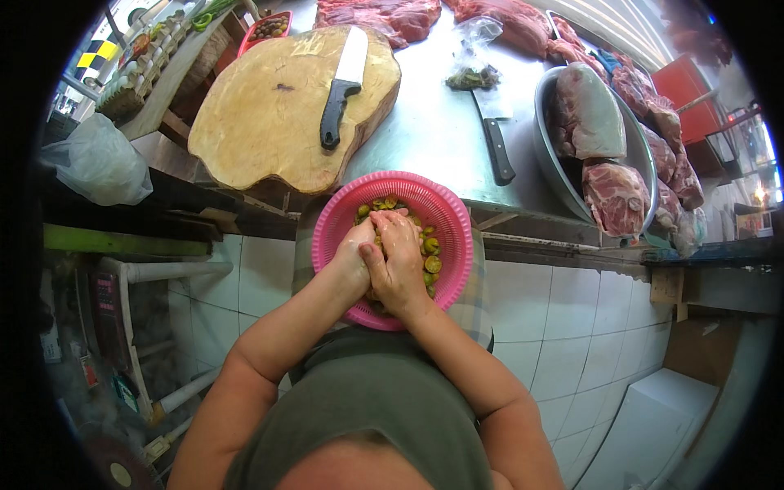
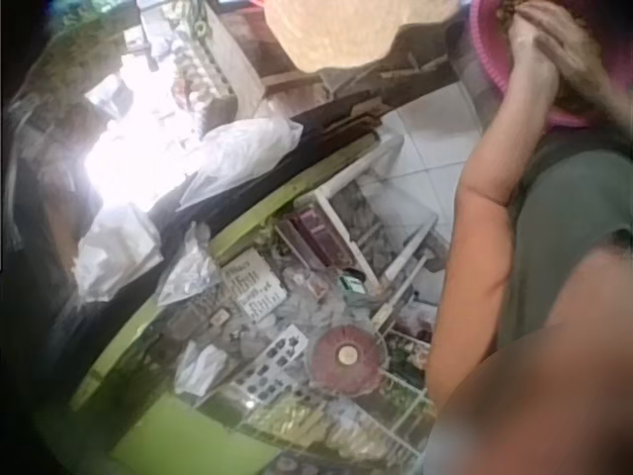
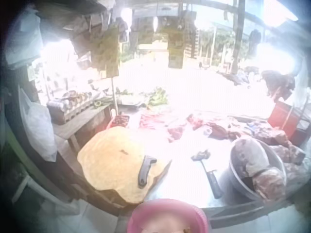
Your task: The person cuts a piece of pork on a wooden cutting board using a knife, places the cut pieces into a plastic bag, and hands the bag to a customer. The person then counts coins from a container and gives change to the customer.
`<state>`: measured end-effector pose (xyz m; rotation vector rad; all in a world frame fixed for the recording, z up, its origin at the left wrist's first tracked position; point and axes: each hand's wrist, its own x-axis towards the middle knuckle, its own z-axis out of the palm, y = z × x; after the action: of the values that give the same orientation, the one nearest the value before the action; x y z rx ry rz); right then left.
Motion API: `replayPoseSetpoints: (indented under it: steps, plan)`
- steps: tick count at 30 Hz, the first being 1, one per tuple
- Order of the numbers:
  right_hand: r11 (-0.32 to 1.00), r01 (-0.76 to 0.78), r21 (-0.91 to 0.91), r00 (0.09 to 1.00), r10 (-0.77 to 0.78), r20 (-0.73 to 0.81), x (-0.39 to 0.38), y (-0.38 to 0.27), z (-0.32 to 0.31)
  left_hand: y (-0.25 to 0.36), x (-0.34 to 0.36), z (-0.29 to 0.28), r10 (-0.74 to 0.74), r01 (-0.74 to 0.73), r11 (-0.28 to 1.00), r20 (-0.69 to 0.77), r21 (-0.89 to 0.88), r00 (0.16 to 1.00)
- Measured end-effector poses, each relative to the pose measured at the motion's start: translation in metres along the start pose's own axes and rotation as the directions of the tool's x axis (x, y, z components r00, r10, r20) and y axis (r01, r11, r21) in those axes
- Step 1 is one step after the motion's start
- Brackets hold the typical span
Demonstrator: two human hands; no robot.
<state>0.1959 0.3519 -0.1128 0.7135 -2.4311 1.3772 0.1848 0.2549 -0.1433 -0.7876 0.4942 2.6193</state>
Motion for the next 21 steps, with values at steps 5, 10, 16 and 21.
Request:
replayPoseSetpoints:
  steps: [5,10,16,21]
  plan:
    - [0.985,-0.04,0.17,0.999,0.043,-0.015,-0.001,0.007,-0.004,-0.014,-0.013,0.022,0.126,-0.128,0.992,-0.132,-0.002,0.983]
    - [0.984,0.044,0.175,0.994,-0.026,-0.107,0.004,0.012,0.001,-0.021,-0.016,0.019,0.209,-0.197,0.976,-0.147,0.089,0.967]
    - [0.995,0.042,0.089,0.992,-0.03,-0.124,0.013,0.013,0.003,-0.03,0.006,-0.001,0.158,-0.15,0.986,-0.133,0.07,0.978]
    - [0.999,-0.008,0.036,0.992,0.012,-0.124,0.02,0.01,0.002,-0.027,0.012,-0.007,0.111,-0.101,0.992,-0.156,0.072,0.981]
